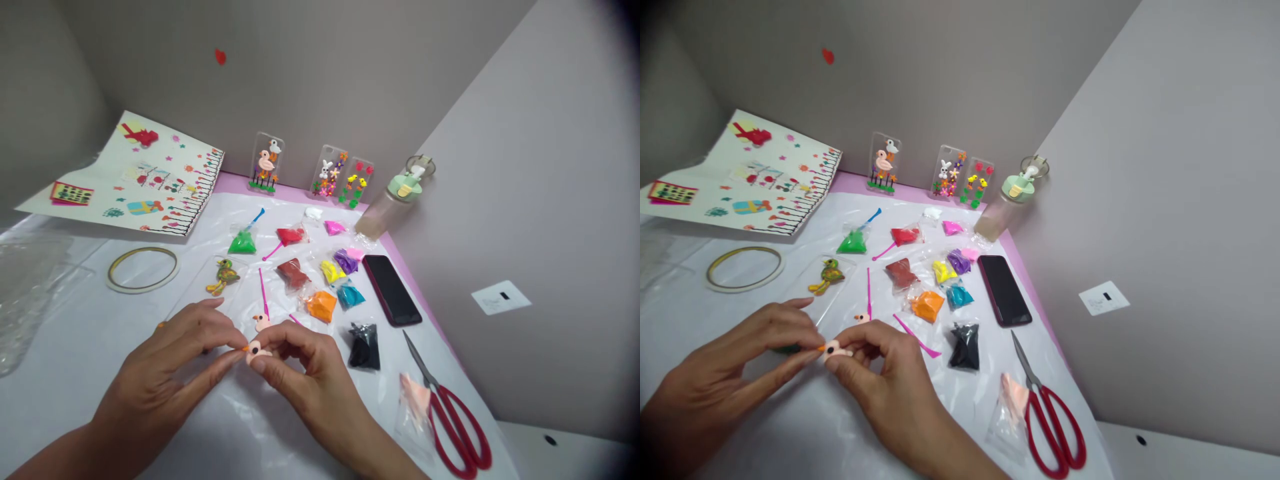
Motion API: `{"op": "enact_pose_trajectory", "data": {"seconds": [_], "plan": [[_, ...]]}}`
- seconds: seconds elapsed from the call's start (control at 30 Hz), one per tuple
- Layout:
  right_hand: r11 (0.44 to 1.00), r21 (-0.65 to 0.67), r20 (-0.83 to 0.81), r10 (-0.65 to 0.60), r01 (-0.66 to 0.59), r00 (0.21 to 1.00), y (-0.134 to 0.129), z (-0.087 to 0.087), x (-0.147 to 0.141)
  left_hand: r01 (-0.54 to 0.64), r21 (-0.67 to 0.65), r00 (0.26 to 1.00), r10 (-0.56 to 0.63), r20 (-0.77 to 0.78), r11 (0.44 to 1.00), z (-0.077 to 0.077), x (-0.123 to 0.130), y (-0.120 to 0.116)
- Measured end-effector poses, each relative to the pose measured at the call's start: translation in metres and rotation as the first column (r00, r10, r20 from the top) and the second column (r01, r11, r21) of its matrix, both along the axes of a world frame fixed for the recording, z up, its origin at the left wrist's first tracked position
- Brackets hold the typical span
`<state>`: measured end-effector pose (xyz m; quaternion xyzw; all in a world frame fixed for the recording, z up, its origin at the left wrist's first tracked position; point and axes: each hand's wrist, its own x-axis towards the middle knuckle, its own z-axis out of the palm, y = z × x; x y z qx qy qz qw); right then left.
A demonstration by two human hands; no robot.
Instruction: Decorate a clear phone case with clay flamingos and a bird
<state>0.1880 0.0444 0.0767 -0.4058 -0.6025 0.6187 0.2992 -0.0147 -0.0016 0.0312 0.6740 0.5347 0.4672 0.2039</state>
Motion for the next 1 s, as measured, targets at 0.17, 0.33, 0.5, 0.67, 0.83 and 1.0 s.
{"op": "enact_pose_trajectory", "data": {"seconds": [0.17,0.33,0.5,0.67,0.83,1.0], "plan": [[1.000,-0.005,-0.007,0.005,-0.005,1.000,0.000,0.001,0.000,0.023,0.008,1.000,-0.023,-0.003,1.000,0.001,0.001,0.001],[1.000,0.008,-0.002,-0.008,0.008,1.000,0.000,0.000,0.001,0.068,-0.017,0.995,-0.069,-0.073,0.998,0.001,-0.006,0.003],[1.000,0.010,0.003,-0.001,0.001,1.000,0.000,-0.001,0.001,0.012,-0.022,0.999,-0.013,-0.051,1.000,-0.001,-0.006,0.000],[0.999,-0.017,-0.042,-0.037,0.037,0.998,0.001,-0.004,0.000,-0.055,-0.153,0.991,0.036,-0.125,0.987,-0.010,-0.018,-0.001],[0.997,-0.004,-0.083,-0.075,0.075,0.994,0.000,-0.008,-0.001,0.011,-0.342,1.000,-0.010,0.006,0.940,-0.010,-0.017,0.004],[0.997,0.044,-0.095,-0.065,0.070,0.993,-0.002,-0.009,-0.002,0.054,-0.423,0.971,0.052,0.234,0.904,0.000,-0.001,0.002]]}}
